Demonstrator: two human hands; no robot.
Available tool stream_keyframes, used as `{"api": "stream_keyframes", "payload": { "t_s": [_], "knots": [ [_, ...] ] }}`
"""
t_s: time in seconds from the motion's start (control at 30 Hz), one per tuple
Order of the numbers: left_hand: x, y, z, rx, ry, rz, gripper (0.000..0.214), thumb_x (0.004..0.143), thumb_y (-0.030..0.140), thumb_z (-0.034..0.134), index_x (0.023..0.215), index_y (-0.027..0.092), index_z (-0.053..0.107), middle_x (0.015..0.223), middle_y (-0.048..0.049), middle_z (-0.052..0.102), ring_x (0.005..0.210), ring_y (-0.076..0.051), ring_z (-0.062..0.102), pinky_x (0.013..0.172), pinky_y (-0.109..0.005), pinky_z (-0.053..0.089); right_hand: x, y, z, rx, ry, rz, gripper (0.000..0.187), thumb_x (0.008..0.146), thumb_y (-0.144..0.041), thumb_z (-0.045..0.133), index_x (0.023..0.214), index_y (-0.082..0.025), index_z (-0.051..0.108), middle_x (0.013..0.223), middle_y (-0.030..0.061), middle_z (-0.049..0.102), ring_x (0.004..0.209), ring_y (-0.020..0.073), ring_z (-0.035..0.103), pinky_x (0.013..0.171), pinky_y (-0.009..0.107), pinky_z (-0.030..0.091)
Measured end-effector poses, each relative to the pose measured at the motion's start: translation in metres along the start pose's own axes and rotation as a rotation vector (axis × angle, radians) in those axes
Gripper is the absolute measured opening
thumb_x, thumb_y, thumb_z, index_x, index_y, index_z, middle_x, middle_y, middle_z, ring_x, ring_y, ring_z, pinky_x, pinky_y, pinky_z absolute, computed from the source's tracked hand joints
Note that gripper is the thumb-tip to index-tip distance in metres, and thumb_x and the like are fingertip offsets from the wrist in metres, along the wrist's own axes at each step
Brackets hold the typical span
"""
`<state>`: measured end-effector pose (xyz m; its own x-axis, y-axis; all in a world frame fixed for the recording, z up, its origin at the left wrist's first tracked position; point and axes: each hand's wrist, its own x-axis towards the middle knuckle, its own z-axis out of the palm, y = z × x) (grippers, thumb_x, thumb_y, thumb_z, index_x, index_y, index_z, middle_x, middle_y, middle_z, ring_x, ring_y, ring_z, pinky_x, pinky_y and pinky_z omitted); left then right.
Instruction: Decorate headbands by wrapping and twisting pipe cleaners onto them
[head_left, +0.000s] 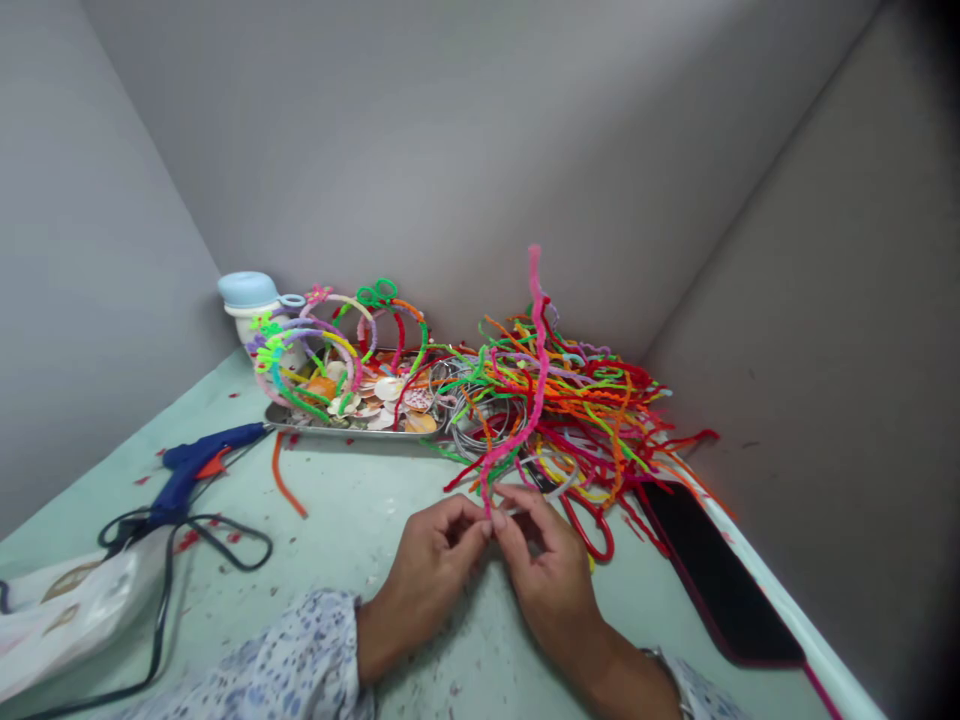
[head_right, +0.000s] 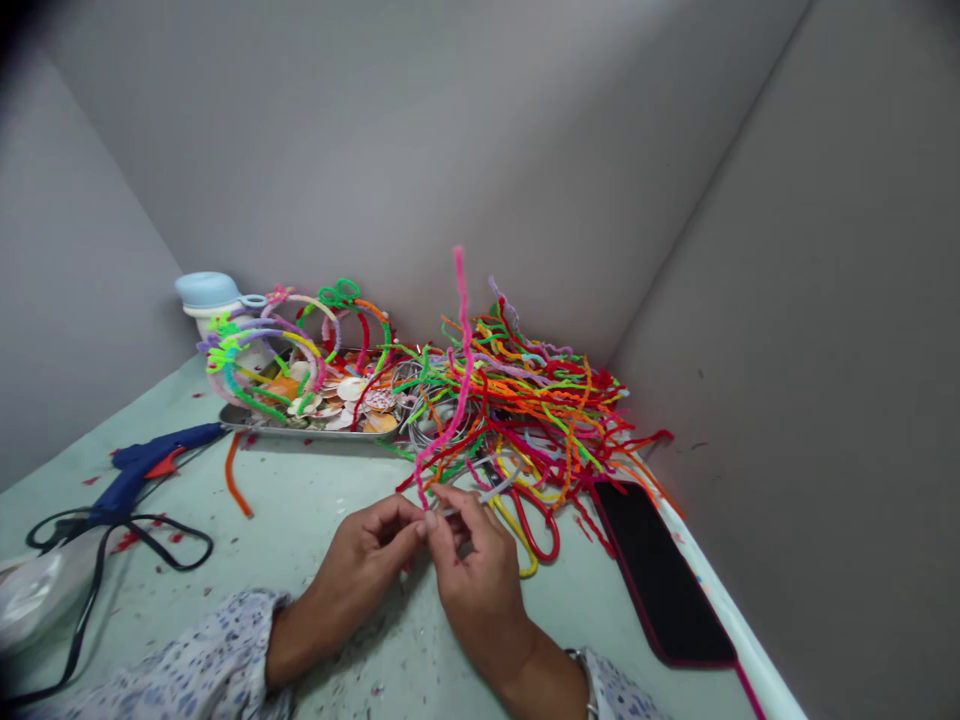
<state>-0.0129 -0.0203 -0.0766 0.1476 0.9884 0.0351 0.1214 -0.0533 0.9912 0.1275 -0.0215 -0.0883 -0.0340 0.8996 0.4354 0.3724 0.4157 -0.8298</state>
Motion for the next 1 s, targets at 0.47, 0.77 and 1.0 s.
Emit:
{"api": "stream_keyframes", "payload": {
  "t_s": [0.47,0.77,1.0],
  "knots": [
    [0.003,0.0,-0.003,-0.244,-0.026,-0.081,0.016,0.081,0.027,0.062,0.071,0.014,0.06,0.061,0.0021,0.054,0.051,-0.008,0.045,0.05,-0.021,0.035,0.003,0.012,0.0,0.194,-0.04,0.127,0.018,0.09,-0.032,0.055,0.099,-0.018,0.061,0.089,0.006,0.066,0.078,0.0182,0.063,0.069,0.029,0.051],
    [0.003,-0.004,-0.002,-0.266,-0.053,-0.102,0.02,0.085,0.03,0.058,0.073,0.014,0.056,0.063,0.002,0.053,0.051,-0.007,0.046,0.051,-0.021,0.034,0.004,0.01,-0.001,0.148,-0.047,0.045,0.012,0.09,-0.027,0.054,0.093,-0.019,0.063,0.085,0.0045,0.065,0.075,0.0177,0.063,0.068,0.03,0.051],
    [0.003,-0.006,-0.003,-0.239,-0.018,-0.113,0.017,0.082,0.027,0.057,0.071,0.015,0.055,0.058,0.0031,0.05,0.049,-0.007,0.043,0.048,-0.02,0.033,0.005,0.004,-0.002,0.046,-0.05,-0.101,0.01,0.088,-0.017,0.055,0.092,-0.019,0.063,0.087,0.0048,0.063,0.083,0.0182,0.061,0.072,0.029,0.05]
  ]
}}
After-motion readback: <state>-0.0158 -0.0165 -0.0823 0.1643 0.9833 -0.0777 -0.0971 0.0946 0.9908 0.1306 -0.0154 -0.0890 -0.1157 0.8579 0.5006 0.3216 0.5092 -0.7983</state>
